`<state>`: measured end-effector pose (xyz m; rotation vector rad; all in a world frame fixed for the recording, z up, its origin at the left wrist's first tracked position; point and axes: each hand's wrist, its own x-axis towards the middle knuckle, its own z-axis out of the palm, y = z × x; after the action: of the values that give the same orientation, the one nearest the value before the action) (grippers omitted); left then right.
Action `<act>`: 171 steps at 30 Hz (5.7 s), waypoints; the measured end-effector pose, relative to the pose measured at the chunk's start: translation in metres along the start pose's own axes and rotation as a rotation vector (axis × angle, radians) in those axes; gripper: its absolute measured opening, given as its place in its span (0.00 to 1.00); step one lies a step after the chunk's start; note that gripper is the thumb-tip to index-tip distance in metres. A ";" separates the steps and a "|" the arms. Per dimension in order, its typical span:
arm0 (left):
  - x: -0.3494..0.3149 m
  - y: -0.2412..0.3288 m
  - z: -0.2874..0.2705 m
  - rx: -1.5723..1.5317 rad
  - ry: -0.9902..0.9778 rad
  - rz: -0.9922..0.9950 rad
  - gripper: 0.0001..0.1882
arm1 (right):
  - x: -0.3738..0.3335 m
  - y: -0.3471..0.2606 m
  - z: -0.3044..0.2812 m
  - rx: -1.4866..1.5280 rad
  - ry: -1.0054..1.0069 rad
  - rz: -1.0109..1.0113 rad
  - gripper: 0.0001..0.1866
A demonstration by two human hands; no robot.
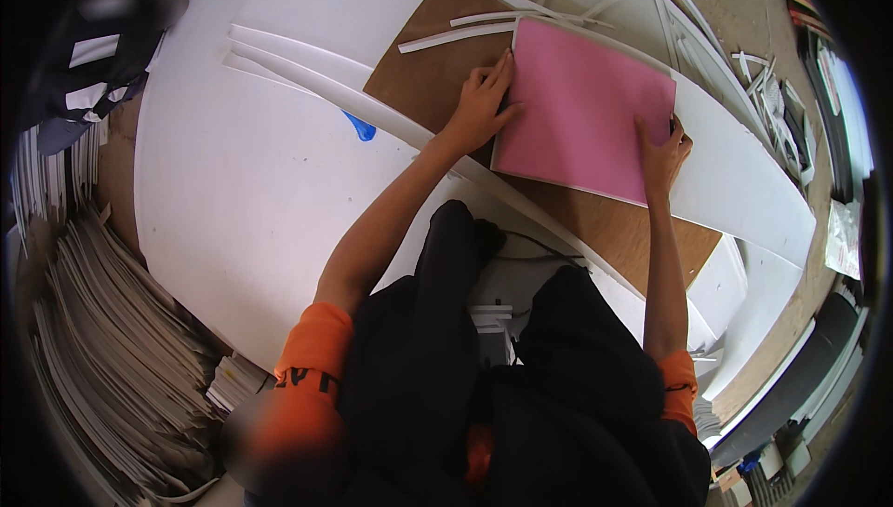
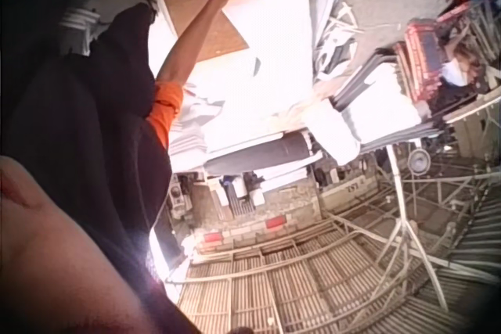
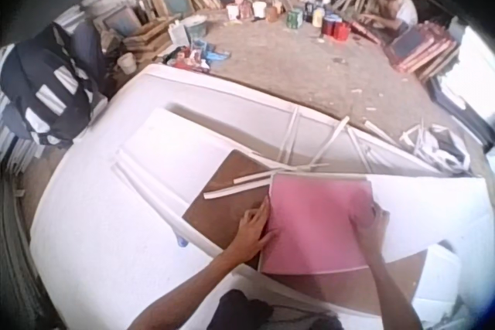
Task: The person uses red-handled scissors to cut a white rectangular sheet into smaller pieces on a workbench. They then use a black marker to trace the outline of a pink rectangular sheet onto a white sheet.
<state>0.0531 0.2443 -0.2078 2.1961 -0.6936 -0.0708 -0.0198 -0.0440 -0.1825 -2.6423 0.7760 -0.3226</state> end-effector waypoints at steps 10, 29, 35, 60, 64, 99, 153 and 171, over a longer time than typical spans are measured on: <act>0.000 0.044 0.002 0.048 0.053 -0.442 0.36 | 0.001 0.001 0.000 -0.015 -0.008 0.066 0.38; -0.021 0.045 -0.010 0.203 0.145 -0.370 0.28 | -0.029 -0.016 -0.006 0.027 -0.007 -0.001 0.37; 0.001 0.031 0.012 0.223 0.297 -0.325 0.29 | -0.029 -0.013 -0.006 0.067 -0.001 -0.045 0.36; -0.011 -0.012 -0.030 -0.248 -0.094 -0.151 0.35 | 0.003 0.026 -0.006 0.238 -0.243 0.002 0.37; -0.008 -0.010 -0.035 -0.264 -0.143 -0.170 0.38 | 0.005 0.025 -0.008 0.240 -0.266 0.022 0.37; -0.017 0.000 -0.027 0.025 -0.202 -0.176 0.46 | 0.009 0.043 -0.007 0.300 -0.291 0.002 0.34; -0.048 0.036 -0.017 -0.206 -0.042 -0.190 0.45 | -0.017 0.061 -0.039 0.555 -0.494 0.075 0.31; -0.044 0.047 -0.018 -0.119 -0.044 -0.208 0.45 | -0.017 0.059 -0.038 0.567 -0.510 0.103 0.31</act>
<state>-0.0004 0.2542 -0.1698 2.1497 -0.4701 -0.2614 -0.0738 -0.0911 -0.1735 -2.0099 0.5430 0.1454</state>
